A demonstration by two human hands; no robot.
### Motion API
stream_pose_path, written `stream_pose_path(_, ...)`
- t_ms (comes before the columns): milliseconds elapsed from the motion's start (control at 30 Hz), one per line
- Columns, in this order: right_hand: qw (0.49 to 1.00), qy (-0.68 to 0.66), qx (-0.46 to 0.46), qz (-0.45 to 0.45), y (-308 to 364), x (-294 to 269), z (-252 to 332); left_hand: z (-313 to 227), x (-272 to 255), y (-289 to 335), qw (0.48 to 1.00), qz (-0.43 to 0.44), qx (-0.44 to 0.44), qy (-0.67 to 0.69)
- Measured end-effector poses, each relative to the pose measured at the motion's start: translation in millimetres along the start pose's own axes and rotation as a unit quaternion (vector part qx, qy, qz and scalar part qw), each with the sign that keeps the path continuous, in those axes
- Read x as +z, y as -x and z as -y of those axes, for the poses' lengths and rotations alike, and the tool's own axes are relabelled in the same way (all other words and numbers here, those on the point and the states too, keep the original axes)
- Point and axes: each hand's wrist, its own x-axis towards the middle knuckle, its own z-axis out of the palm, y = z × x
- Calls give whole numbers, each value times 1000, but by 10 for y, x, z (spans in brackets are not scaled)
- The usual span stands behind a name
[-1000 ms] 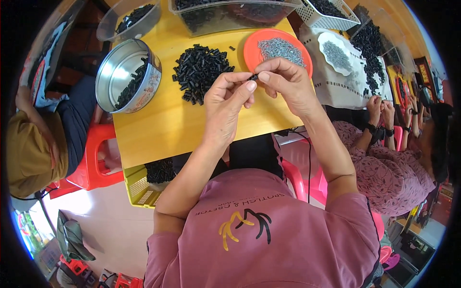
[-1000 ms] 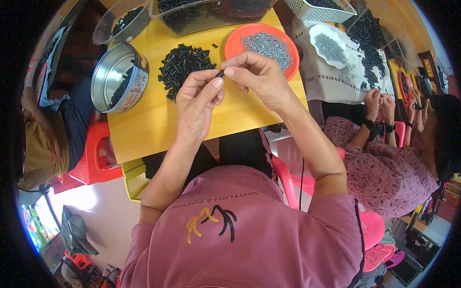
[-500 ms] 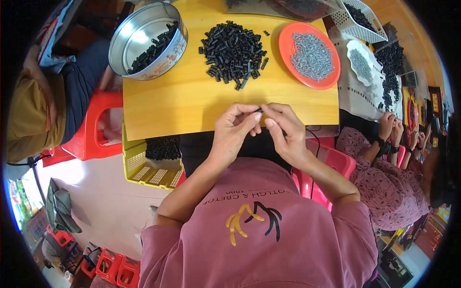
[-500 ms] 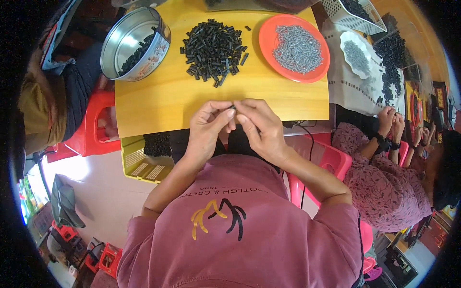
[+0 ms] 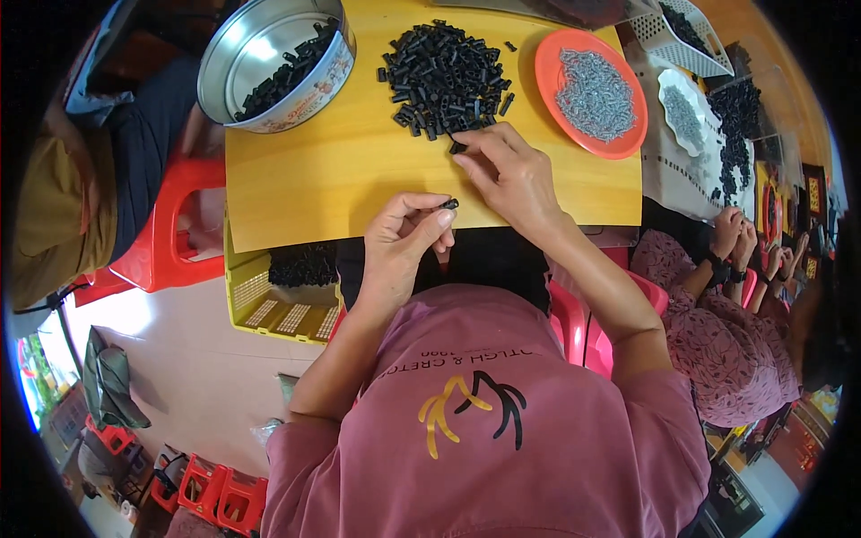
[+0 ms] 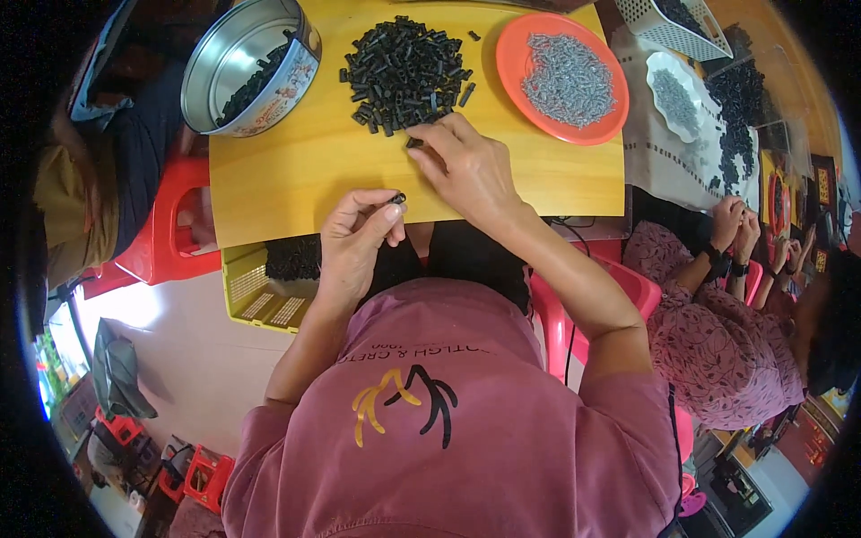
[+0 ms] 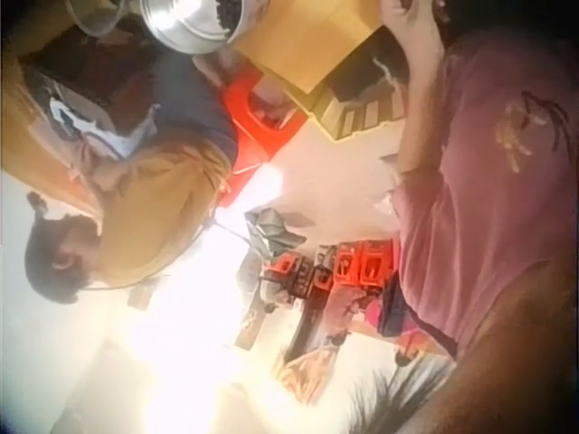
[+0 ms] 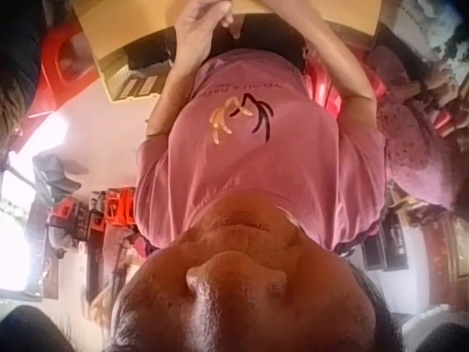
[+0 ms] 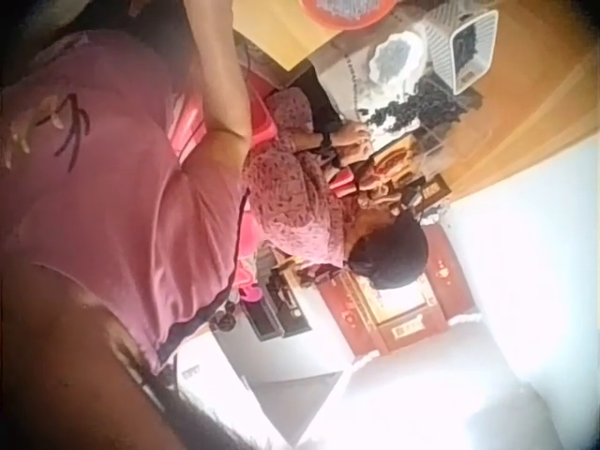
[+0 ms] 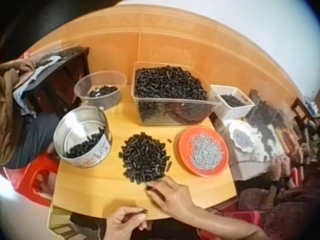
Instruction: Assembling small black plastic tubes with grey inserts by hand.
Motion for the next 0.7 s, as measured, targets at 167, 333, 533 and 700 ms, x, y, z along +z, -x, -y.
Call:
stream_pose_path(167, 998, 58, -22, -11, 20, 9, -15, -1, -35, -3, 1000, 3, 1, 11)
stream_pose_path(333, 996, 84, 8, -13, -5, -30, -26, -17, -36, -14, 1000, 6, -19, 12)
stream_pose_path(533, 995, 92, 8, -37, -10, -45, -106, -59, -25, -44, 1000, 20, -23, 3)
stream_pose_path(700, 996, 69, 9, -55, 9, -71, -108, -68, -5, -118, 998, 42, -17, -31)
